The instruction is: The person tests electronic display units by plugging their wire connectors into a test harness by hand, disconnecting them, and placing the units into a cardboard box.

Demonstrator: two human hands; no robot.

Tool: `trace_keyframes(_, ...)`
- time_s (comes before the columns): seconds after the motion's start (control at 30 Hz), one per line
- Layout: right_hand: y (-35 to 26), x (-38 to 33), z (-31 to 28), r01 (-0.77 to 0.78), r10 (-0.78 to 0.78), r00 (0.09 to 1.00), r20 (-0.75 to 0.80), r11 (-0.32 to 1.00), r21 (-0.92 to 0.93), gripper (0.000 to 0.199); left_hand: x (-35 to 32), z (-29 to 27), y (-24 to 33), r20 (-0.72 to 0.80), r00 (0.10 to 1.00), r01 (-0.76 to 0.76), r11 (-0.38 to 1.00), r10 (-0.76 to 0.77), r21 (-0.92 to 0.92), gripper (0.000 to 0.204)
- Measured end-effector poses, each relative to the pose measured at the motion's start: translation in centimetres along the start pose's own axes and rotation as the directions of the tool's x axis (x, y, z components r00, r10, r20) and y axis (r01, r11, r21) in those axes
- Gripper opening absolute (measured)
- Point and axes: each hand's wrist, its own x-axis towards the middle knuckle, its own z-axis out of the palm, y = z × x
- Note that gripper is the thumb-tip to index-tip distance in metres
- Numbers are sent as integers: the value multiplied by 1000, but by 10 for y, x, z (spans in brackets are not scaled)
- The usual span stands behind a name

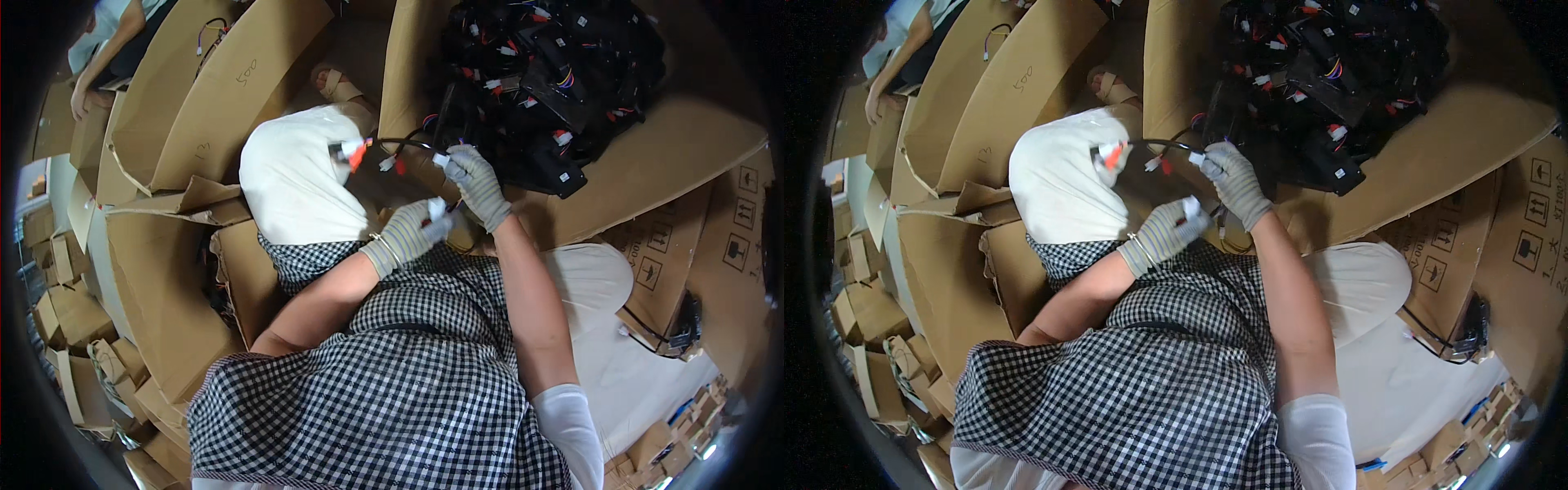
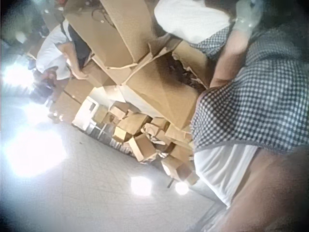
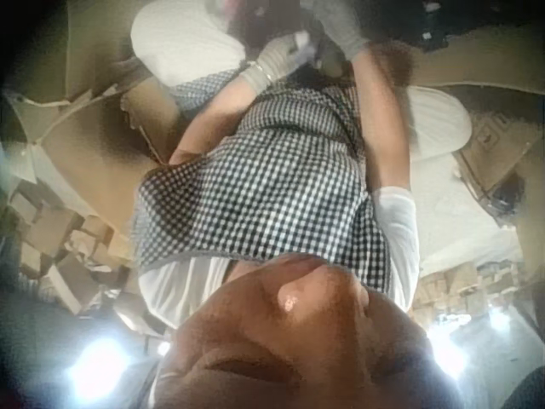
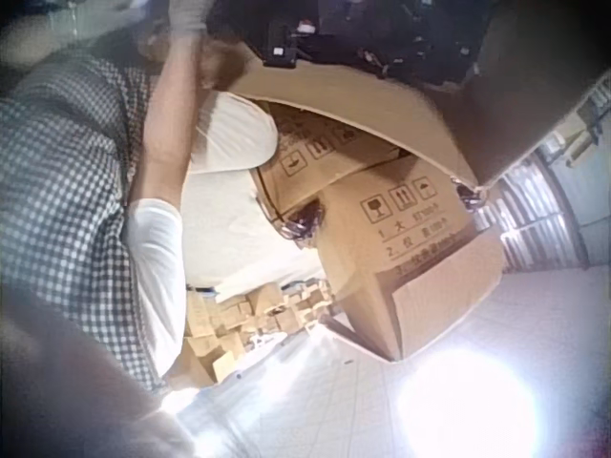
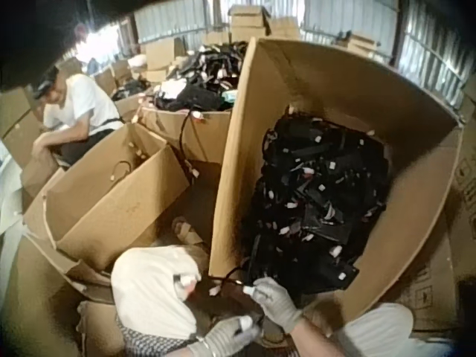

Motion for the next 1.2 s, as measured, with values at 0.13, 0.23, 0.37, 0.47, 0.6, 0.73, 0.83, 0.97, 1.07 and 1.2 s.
trace_keyframes(0.13,-8,-15,6,-135,121,991,61,933,333,16,16,-18,-24,-456,889,-146,918,-42,-369,29)
trace_keyframes(0.23,-6,-24,12,-145,113,987,116,937,317,14,14,-32,-13,-574,814,-292,794,-86,-533,41)
trace_keyframes(0.37,-3,-28,14,-187,139,968,209,955,229,13,19,-38,-14,-562,826,-437,672,38,-598,47)
trace_keyframes(0.47,-4,-32,12,-142,105,969,222,977,158,13,13,-31,2,-550,831,-476,621,85,-623,48)
trace_keyframes(0.6,-22,-38,-3,-158,132,981,145,971,180,23,10,-35,-2,-487,857,-398,819,171,-413,44)
trace_keyframes(0.73,-86,-34,-49,-480,464,860,214,591,648,30,14,-28,-12,-501,846,-304,936,181,-176,25)
trace_keyframes(0.83,-90,-25,-53,-421,413,900,137,744,518,28,17,-26,-17,-482,840,-277,961,250,15,21)
trace_keyframes(0.97,-97,-20,-55,-239,252,962,104,963,-123,26,14,-26,-16,-403,837,-206,896,369,393,21)
trace_keyframes(1.07,-99,-22,-54,-101,232,948,216,868,-487,29,11,-28,-11,-273,852,-239,796,446,556,22)
trace_keyframes(1.2,-77,-38,-58,-147,238,927,290,941,-305,26,4,-23,5,-152,868,-220,641,472,735,28)
